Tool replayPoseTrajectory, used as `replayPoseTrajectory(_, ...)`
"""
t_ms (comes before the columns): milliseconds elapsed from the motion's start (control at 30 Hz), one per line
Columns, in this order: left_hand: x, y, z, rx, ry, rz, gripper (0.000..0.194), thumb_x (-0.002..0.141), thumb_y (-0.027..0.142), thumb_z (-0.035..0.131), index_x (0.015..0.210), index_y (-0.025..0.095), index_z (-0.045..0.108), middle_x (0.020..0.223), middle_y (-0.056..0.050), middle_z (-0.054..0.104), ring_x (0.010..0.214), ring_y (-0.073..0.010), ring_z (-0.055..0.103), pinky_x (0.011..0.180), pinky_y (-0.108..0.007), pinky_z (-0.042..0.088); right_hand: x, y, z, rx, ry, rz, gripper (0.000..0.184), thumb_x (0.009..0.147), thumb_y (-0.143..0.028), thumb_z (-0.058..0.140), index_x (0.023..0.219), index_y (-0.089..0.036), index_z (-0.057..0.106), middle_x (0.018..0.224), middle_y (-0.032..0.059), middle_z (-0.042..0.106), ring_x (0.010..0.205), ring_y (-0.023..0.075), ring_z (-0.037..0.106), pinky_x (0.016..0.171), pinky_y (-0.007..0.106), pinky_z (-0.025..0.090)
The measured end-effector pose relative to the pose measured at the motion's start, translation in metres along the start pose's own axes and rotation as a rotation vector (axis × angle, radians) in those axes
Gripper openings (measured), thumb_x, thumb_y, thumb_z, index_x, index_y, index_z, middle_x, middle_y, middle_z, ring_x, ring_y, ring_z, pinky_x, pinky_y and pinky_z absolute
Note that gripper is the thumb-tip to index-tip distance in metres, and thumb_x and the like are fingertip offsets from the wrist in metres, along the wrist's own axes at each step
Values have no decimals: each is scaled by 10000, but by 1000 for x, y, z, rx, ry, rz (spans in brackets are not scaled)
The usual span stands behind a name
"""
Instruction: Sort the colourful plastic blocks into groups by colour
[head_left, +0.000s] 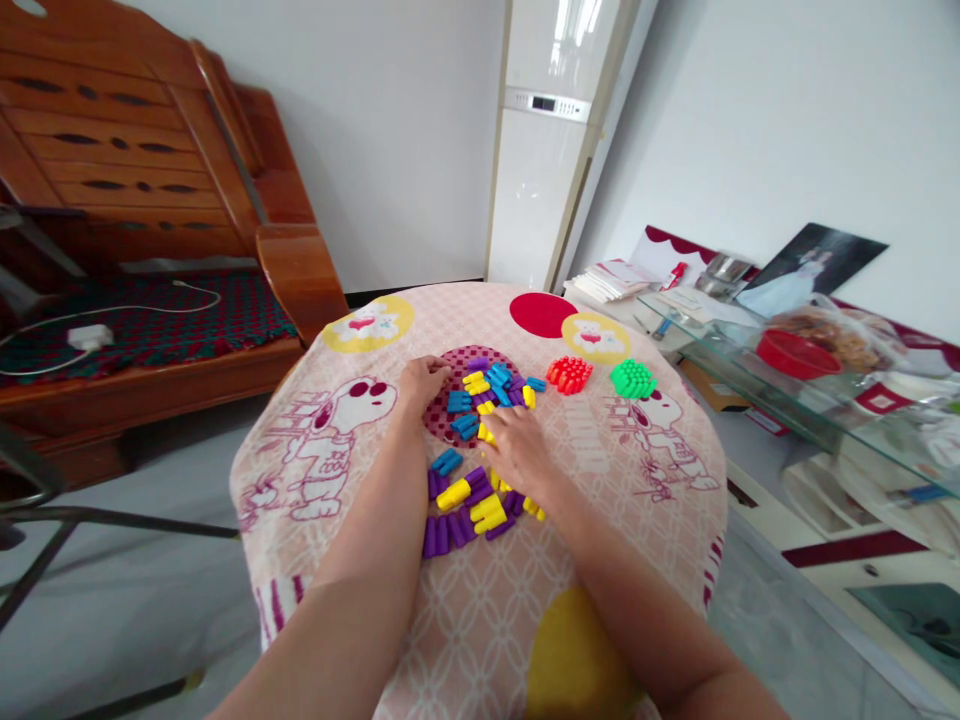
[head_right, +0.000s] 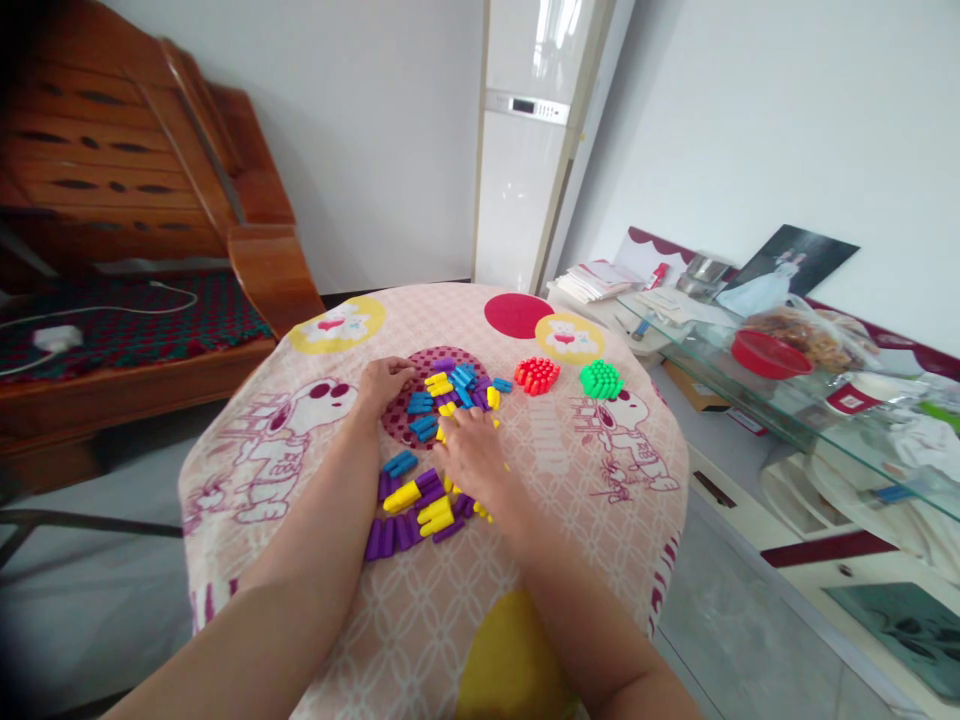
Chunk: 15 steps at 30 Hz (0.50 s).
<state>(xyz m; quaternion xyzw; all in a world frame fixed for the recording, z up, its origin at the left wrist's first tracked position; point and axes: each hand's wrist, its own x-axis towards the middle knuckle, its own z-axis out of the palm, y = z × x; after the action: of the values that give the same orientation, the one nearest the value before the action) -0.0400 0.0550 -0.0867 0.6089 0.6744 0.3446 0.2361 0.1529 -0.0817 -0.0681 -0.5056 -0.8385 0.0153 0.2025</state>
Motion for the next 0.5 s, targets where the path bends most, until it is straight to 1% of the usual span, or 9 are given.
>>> replayPoseTrajectory(100, 2, -1, -1, 38, 11, 12, 292, 822, 301, 604, 1026, 168, 764, 907, -71, 778, 839, -207, 707, 740, -261, 505, -1, -17, 4, -68, -47, -22, 296, 864, -172, 584, 1146, -177, 674, 1061, 128, 648, 1043, 277, 532, 943, 437, 447)
replayPoseTrajectory(200, 4, -1, -1, 43, 3, 9, 296, 817, 293, 603, 1033, 171, 764, 882, -66, 778, 814, -209, 709, 732, -264, 508, -1, -18, 9, 44, -3, 1, 335, 787, -131, 619, 1112, -178, 684, 1046, 117, 654, 1043, 272, 544, 941, 418, 461)
replayPoseTrajectory(267, 4, 0, -2, 27, 2, -4, 285, 810, 289, 610, 1022, 181, 766, 853, -53, 776, 782, -206, 705, 717, -263, 509, 1, -14, 9, 214, 96, 45, 341, 751, -121, 632, 1080, -189, 695, 1042, 98, 678, 1050, 257, 573, 959, 401, 471)
replayPoseTrajectory(367, 2, 2, -3, 10, -5, -21, 270, 803, 286, 622, 1009, 190, 769, 822, -40, 773, 766, -202, 702, 700, -255, 507, 2, -5, 0, 556, 291, 134, 334, 742, -147, 630, 1061, -215, 700, 1077, 55, 715, 1039, 217, 631, 966, 365, 494)
replayPoseTrajectory(433, 2, 2, -3, 20, -4, -20, 275, 807, 287, 619, 1017, 190, 768, 838, -43, 775, 780, -203, 704, 701, -253, 506, 1, 8, -9, 766, 395, 231, 304, 754, -202, 626, 1046, -218, 707, 1058, 35, 732, 997, 204, 663, 922, 346, 526)
replayPoseTrajectory(500, 3, 2, -4, 45, -1, -14, 284, 815, 293, 610, 1027, 185, 765, 875, -56, 778, 809, -209, 707, 711, -256, 506, -4, 30, -19, 905, 473, 368, 288, 755, -272, 631, 1020, -203, 720, 985, 34, 743, 922, 206, 683, 820, 332, 564)
